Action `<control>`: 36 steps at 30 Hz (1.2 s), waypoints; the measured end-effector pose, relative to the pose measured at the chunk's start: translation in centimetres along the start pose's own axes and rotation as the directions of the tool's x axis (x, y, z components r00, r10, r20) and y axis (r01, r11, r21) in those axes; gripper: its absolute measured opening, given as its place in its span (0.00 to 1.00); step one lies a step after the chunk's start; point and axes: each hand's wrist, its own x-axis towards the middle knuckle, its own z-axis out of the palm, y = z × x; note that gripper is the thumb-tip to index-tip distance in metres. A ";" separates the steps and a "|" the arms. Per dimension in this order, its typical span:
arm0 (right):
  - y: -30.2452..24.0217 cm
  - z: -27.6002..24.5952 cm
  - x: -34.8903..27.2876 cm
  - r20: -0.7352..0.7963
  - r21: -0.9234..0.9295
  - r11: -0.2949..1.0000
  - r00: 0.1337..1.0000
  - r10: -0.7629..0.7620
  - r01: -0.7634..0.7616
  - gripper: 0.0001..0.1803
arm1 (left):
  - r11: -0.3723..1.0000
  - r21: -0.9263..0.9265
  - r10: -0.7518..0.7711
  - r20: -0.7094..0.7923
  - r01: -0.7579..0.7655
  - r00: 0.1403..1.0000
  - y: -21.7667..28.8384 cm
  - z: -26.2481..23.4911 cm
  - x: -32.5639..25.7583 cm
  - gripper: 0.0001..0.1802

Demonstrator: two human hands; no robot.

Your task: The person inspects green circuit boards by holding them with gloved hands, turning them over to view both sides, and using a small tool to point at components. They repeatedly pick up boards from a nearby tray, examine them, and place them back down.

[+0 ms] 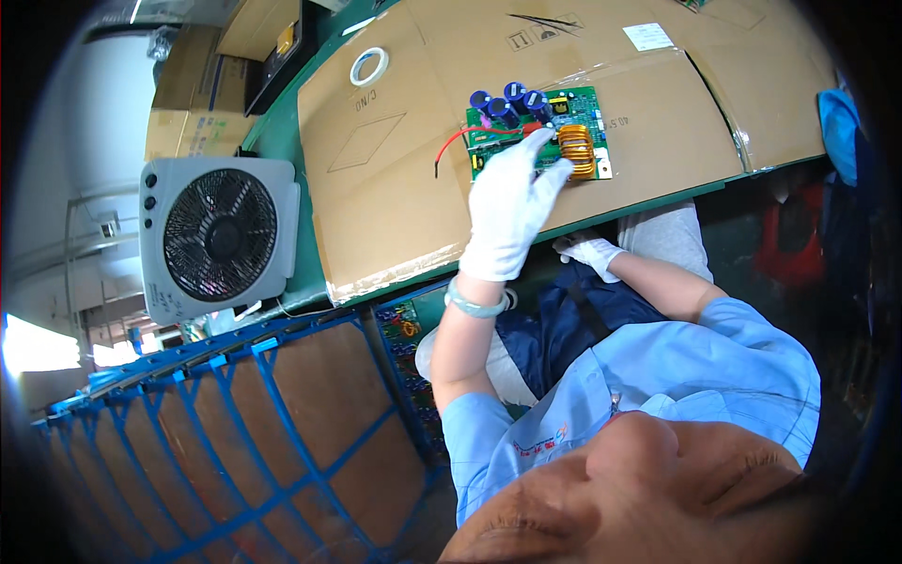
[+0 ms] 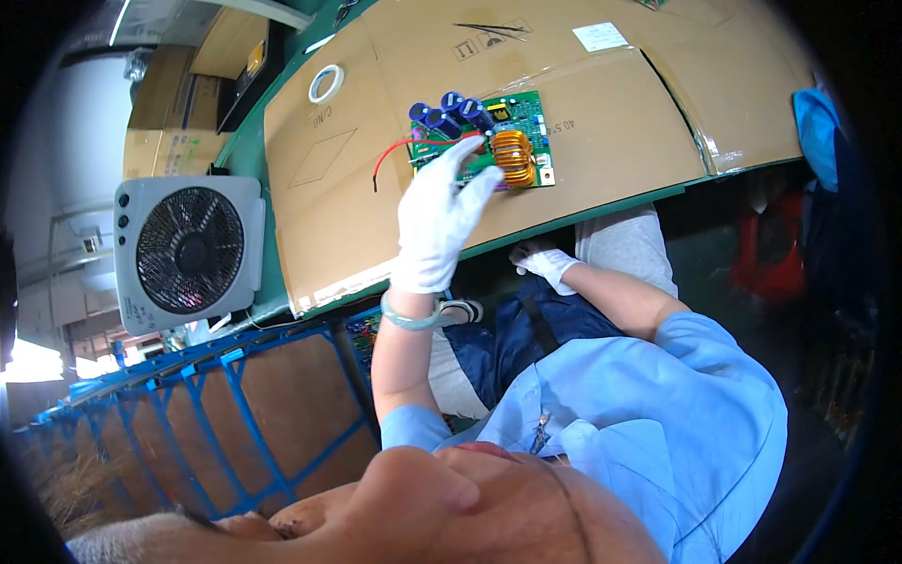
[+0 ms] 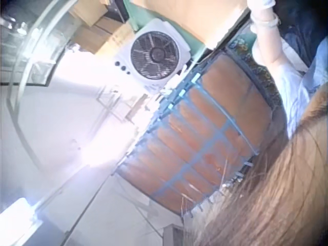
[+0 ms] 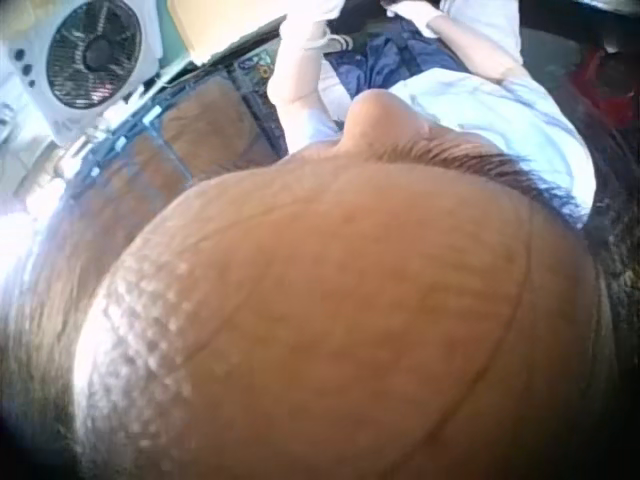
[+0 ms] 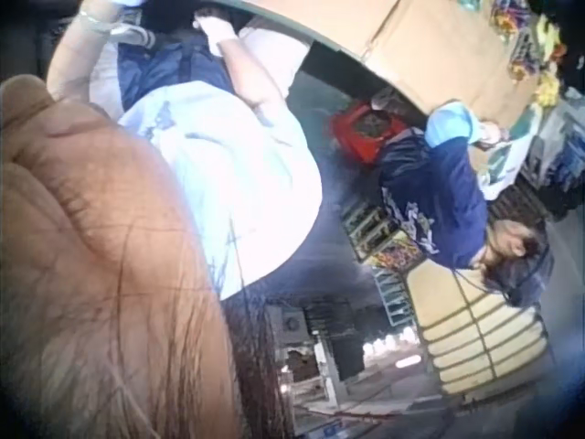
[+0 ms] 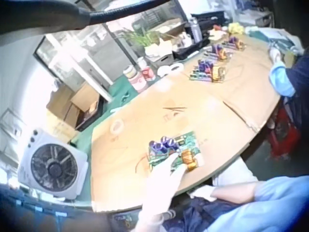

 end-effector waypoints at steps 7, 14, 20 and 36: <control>-2.1 -0.1 -0.4 0.012 -0.171 0.962 0.977 -0.212 0.211 0.14 | 0.973 0.222 -0.066 0.007 0.062 0.998 2.2 5.4 2.6 0.30; 3.2 0.0 2.6 0.072 0.090 0.996 0.997 -0.029 0.022 0.17 | 0.817 -0.453 -0.411 -0.026 0.356 0.911 0.1 -3.1 2.8 0.17; 4.0 0.1 3.2 0.060 0.149 0.988 0.997 -0.052 0.042 0.16 | 0.406 -0.903 -0.613 -0.385 -0.143 0.690 -5.2 -17.8 -10.5 0.21; -2.2 -1.6 1.8 -0.234 -0.241 0.856 0.883 0.407 -0.458 0.19 | 0.259 -0.868 -0.815 -0.432 0.425 -0.387 -15.8 1.3 -54.4 0.29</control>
